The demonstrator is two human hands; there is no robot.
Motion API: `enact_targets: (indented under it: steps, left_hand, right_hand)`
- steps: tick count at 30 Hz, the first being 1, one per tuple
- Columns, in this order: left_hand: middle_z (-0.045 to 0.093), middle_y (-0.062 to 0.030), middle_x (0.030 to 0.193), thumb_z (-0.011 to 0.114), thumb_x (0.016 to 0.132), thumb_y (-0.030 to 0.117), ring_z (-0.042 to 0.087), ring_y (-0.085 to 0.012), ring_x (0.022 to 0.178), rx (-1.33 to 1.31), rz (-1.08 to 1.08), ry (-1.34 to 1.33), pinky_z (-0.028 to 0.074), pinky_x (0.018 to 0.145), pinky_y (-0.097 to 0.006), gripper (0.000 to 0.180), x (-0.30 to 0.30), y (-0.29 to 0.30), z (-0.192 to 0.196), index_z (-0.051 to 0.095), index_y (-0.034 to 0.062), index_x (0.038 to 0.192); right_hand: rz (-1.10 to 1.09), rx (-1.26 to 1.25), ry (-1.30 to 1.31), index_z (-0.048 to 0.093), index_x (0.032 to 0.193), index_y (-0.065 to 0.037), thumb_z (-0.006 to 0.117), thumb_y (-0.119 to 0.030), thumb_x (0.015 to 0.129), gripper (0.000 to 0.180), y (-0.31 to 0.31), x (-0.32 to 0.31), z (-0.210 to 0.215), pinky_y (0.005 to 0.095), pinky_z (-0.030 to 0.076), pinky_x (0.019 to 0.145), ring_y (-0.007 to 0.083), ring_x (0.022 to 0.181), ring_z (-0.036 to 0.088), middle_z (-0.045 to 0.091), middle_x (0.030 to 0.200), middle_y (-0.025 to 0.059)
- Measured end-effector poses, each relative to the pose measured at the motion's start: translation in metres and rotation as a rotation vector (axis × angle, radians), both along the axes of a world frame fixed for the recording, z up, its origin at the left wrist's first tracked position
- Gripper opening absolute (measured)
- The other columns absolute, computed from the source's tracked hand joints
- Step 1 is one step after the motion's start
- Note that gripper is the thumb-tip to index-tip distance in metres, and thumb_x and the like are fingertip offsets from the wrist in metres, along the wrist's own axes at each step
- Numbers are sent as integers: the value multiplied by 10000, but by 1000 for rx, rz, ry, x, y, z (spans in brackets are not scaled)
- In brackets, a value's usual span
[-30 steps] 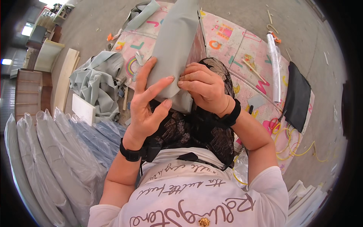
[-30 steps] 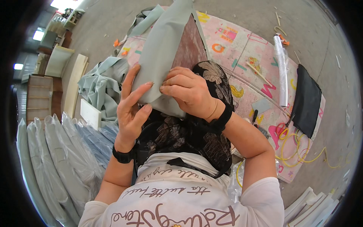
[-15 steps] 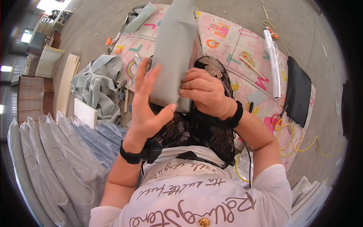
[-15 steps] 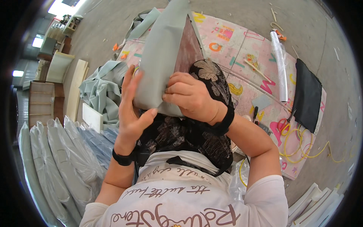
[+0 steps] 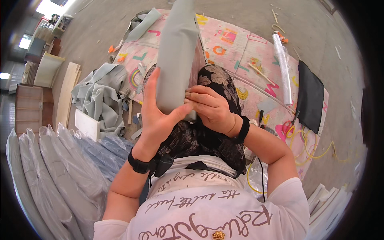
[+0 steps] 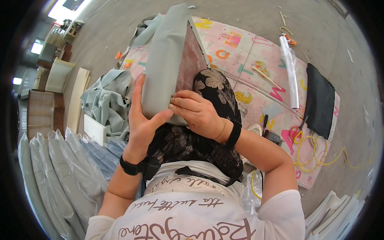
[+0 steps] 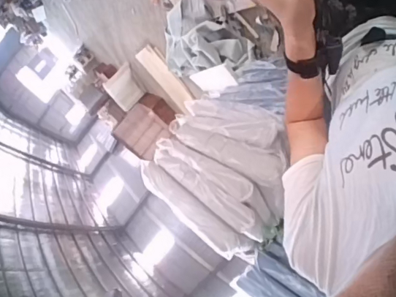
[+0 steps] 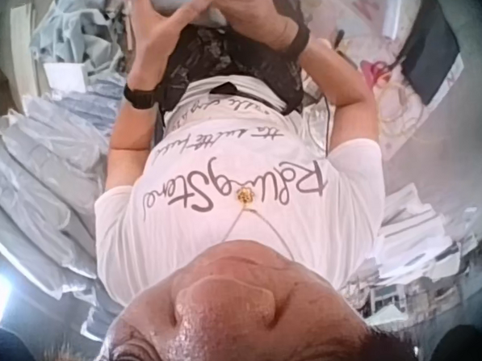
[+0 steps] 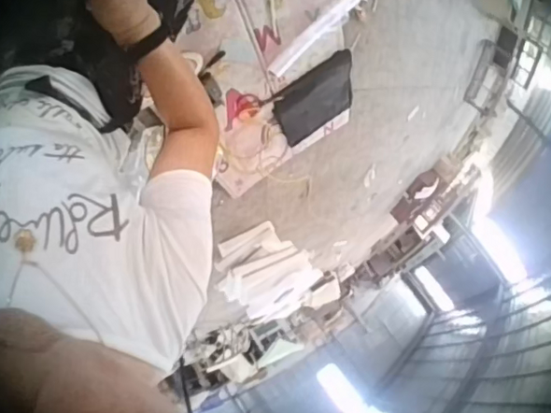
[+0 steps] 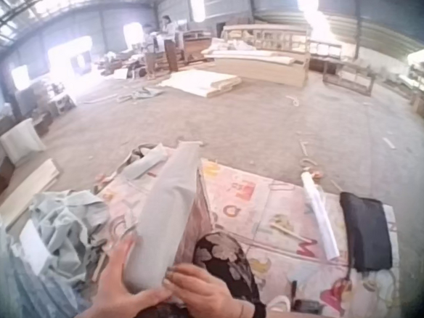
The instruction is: Stapling fabric onto a furniture frame using a pneumatic staple gun.
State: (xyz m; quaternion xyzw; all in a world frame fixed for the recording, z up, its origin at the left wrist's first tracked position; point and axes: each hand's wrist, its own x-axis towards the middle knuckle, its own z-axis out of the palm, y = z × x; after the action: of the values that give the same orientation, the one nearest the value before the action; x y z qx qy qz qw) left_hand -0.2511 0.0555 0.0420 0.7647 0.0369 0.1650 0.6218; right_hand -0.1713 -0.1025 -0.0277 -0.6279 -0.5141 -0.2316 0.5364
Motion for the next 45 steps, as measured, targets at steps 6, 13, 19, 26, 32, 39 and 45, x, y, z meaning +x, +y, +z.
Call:
enact_targets:
  steps: [6,13,19,26,32,39,45]
  left_hand:
    - [450,-234,1318,751,716,156,483,-343,1211,573,-76,92,402,1013,-403,843,13,12,17,331,-7,1428]
    - [474,-248,1241,658,698,83,497,-392,1157,650,-132,147,427,978,-421,770,17,-4,25,400,77,1423]
    - [471,-254,1281,590,699,29,468,-373,1214,669,-232,131,386,1030,-405,657,15,-3,30,516,93,1348]
    - [451,-228,1287,569,696,15,475,-367,1210,693,-157,195,386,1031,-415,617,10,-8,32,551,83,1308]
    - [465,-274,1188,651,671,83,496,-442,1107,749,-190,99,437,947,-453,622,19,-14,23,565,143,1284]
    - [422,-289,1214,649,679,105,502,-451,1092,694,-151,155,451,936,-446,629,14,-10,31,552,159,1297]
    - [426,-297,1199,646,674,92,502,-451,1089,762,-186,109,454,931,-445,635,19,-6,30,545,140,1300]
  right_hand:
    - [15,-123,73,642,1066,21,626,83,633,438,-5,-12,-1,368,515,883,328,1087,569,591,1131,129]
    - [122,-165,360,618,1133,2,665,50,725,414,-28,-17,9,380,514,878,333,1088,585,576,1212,155]
    - [-398,210,966,662,1106,-16,612,-11,876,235,-139,-17,-38,268,504,817,141,968,623,657,1123,80]
    - [-1204,-558,1317,663,903,23,630,-336,821,370,-318,-150,-234,431,502,725,385,812,645,672,826,211]
    - [-1321,-687,1279,483,1284,40,795,-196,684,716,-296,-172,-293,418,470,919,391,1068,570,598,1140,241]
    - [-1440,-410,1615,429,1237,62,841,-157,612,780,-274,-117,-299,378,473,928,342,1042,602,587,1136,240]
    - [-1013,-30,1704,509,1065,-31,766,-199,759,434,-290,-104,-206,297,443,487,142,537,525,544,680,25]
